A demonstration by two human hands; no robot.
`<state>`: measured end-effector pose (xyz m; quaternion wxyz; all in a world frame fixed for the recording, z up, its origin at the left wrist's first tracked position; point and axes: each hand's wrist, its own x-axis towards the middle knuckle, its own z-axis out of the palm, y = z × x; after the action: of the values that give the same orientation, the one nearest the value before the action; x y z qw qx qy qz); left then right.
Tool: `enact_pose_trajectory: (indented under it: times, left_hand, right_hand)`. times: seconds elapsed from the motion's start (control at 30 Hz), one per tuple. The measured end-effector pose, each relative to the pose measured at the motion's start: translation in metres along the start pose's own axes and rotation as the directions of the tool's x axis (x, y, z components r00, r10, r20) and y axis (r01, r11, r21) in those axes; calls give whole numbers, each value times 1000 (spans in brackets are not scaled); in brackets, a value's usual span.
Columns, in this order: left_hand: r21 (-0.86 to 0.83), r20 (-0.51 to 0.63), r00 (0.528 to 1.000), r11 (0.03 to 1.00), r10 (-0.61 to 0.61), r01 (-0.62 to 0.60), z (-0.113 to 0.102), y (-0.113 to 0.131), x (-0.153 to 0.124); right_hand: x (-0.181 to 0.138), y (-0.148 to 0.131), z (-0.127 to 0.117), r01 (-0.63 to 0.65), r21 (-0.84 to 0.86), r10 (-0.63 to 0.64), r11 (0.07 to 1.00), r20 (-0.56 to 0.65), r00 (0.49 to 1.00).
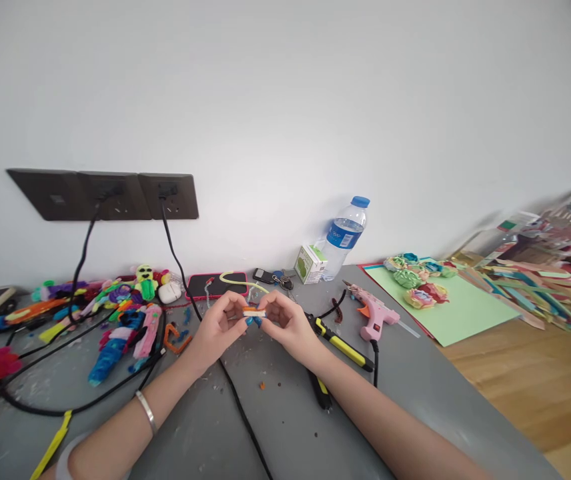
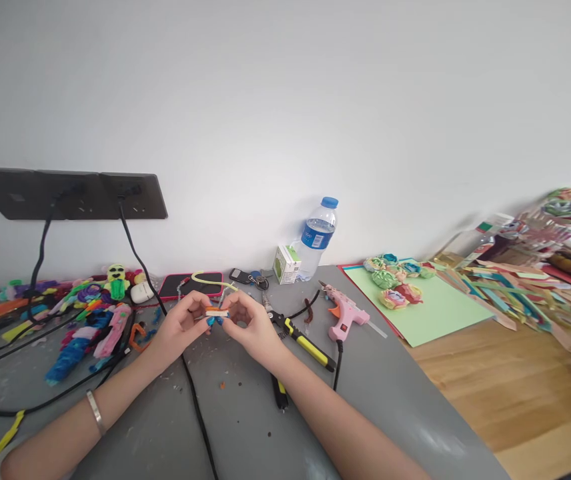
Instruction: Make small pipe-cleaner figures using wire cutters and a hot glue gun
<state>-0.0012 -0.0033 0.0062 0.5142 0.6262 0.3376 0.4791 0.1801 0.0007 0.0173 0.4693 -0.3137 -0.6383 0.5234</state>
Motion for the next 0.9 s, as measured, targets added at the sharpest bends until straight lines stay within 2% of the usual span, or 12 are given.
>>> enact_pose_trajectory:
  times: [0.3,0.47,0.9]
  left_hand:
    - [46,-78,995,997,62,-59,-1,0,1]
    - [91,-72,992,991,104,-97,-2,0,0]
    - [144,-59,996,988,61,-52,0,7,-1]
  right_hand:
    - [1,4,-1,31,-10,-31,999,-14,999]
    - [1,-3,1,16,-22,-17,1000,-10,1000]
    - [-1,3,-2,-60,14,59,998,35,998]
